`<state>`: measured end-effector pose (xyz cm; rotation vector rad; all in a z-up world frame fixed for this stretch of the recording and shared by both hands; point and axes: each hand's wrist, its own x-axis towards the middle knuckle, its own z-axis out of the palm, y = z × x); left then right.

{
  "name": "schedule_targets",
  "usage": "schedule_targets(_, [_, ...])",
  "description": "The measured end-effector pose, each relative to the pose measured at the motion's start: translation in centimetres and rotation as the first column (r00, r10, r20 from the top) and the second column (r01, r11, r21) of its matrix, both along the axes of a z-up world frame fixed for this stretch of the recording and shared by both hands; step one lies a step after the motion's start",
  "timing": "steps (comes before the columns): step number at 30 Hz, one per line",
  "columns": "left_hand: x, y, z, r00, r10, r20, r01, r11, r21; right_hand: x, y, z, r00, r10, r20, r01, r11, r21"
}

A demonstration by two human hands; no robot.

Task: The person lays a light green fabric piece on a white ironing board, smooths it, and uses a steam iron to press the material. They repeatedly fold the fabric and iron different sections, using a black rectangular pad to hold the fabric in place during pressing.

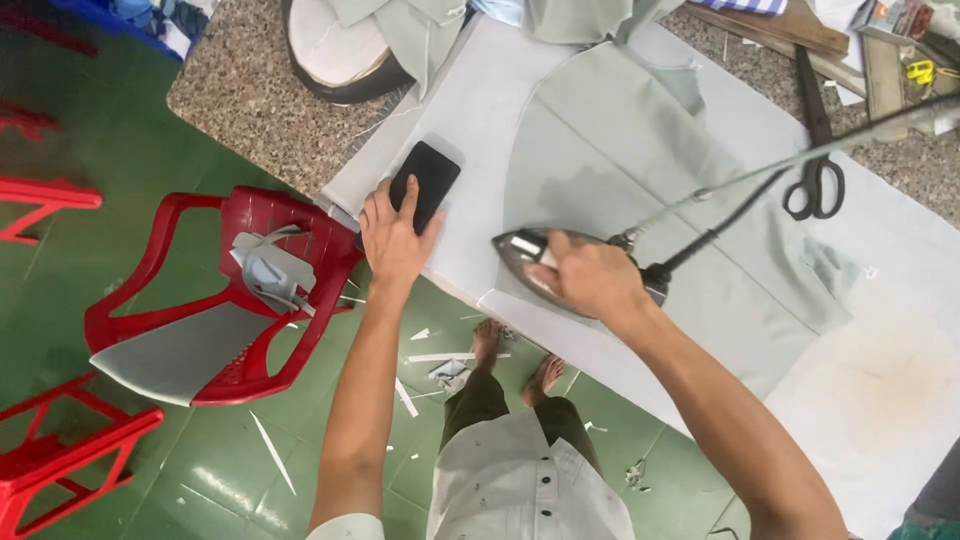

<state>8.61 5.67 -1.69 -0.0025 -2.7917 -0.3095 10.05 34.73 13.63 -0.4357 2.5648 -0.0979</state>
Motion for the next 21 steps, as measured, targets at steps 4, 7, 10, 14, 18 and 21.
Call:
schedule_targets(4, [1.1,-0.1,-0.3,1.000,0.011,0.015,-0.012,0.998,0.064,0.5,-1.9,-2.1,0.954,0.267,-0.138,-0.282,0.953,-0.108])
schedule_targets(7, [2.3,0.2,-0.1,0.993,-0.090,0.071,0.080,0.987,0.143,1.4,-0.8,-2.7,0.911,0.367,-0.189,-0.392,0.913,-0.116])
schedule_targets(10, [4.2,2.8,1.0,0.928,-0.310,0.205,0.256,0.934,0.250,2.4,1.9,-2.6,0.893,0.430,-0.134,-0.444,0.890,-0.105])
schedule_targets(14, [6.6,8.4,4.3,0.765,-0.434,0.477,0.390,0.900,0.193,4.1,6.7,-2.4,0.888,0.458,-0.045,-0.460,0.885,-0.076])
schedule_targets(18, [12.2,15.5,2.3,0.956,-0.248,0.157,0.242,0.969,0.055,5.9,11.2,-1.7,0.865,0.502,-0.011,-0.500,0.861,-0.089])
schedule_targets(21, [19.6,27.5,-0.4,0.793,0.132,-0.595,-0.104,0.991,0.081,6.4,13.1,-1.9,0.869,0.488,-0.079,-0.495,0.856,-0.147])
